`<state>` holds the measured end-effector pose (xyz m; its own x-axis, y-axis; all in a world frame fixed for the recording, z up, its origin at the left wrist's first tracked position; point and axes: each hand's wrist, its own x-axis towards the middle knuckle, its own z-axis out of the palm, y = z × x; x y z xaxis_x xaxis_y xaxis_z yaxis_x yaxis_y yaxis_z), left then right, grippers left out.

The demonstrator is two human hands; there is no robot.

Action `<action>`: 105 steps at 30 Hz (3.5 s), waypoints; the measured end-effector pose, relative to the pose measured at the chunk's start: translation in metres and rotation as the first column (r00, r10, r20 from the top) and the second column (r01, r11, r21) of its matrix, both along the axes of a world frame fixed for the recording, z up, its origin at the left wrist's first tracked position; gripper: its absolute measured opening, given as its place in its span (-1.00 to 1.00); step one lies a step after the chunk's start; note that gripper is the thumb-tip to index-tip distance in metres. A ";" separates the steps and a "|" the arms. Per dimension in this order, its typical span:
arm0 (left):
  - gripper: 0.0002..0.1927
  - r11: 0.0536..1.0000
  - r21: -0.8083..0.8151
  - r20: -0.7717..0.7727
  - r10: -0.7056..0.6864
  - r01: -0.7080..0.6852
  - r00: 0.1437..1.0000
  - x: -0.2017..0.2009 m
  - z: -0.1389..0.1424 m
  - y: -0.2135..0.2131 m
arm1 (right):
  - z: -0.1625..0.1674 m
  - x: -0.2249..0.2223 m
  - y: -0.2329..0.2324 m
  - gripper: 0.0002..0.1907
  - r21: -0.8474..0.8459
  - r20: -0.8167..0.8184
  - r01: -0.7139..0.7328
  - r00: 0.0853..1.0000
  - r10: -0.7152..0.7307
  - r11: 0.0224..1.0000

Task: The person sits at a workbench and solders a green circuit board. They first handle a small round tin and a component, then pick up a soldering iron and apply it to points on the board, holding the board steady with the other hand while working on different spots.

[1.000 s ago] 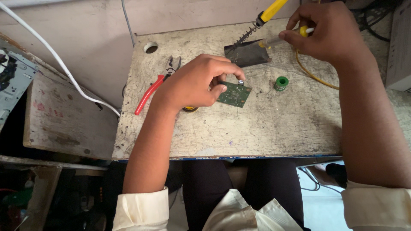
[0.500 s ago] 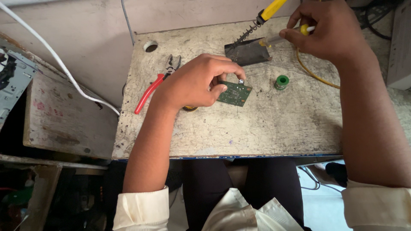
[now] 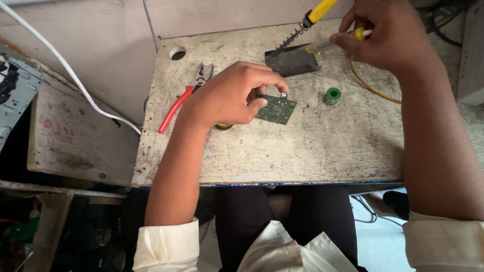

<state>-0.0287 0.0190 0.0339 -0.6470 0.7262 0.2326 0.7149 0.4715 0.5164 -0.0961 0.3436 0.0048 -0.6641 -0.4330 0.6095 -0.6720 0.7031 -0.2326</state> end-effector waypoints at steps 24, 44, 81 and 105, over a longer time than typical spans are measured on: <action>-0.65 0.908 0.297 -0.595 -0.068 0.297 0.801 -0.001 -0.016 0.015 | -0.023 -0.025 0.017 -0.49 0.615 0.382 0.257 0.730 -0.567 0.746; -0.73 0.937 0.256 -0.637 -0.021 0.237 0.771 -0.007 -0.017 0.014 | 0.040 0.033 -0.038 -0.67 -0.249 0.393 -0.602 0.654 0.647 0.759; -0.71 0.937 0.271 -0.646 0.008 0.219 0.763 -0.012 -0.023 0.011 | 0.050 0.044 -0.049 -0.81 -0.226 0.361 -0.628 0.656 0.662 0.745; -0.74 0.770 0.469 -0.687 0.010 0.433 0.727 0.008 0.006 0.007 | 0.069 0.082 -0.077 -0.85 0.099 -0.570 -0.647 0.586 0.576 0.756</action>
<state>-0.0202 0.0264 0.0396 -0.0317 0.4040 0.9142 0.9990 0.0402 0.0169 -0.0141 0.2664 0.0735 0.1890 -0.5203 0.8328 -0.9620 0.0719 0.2632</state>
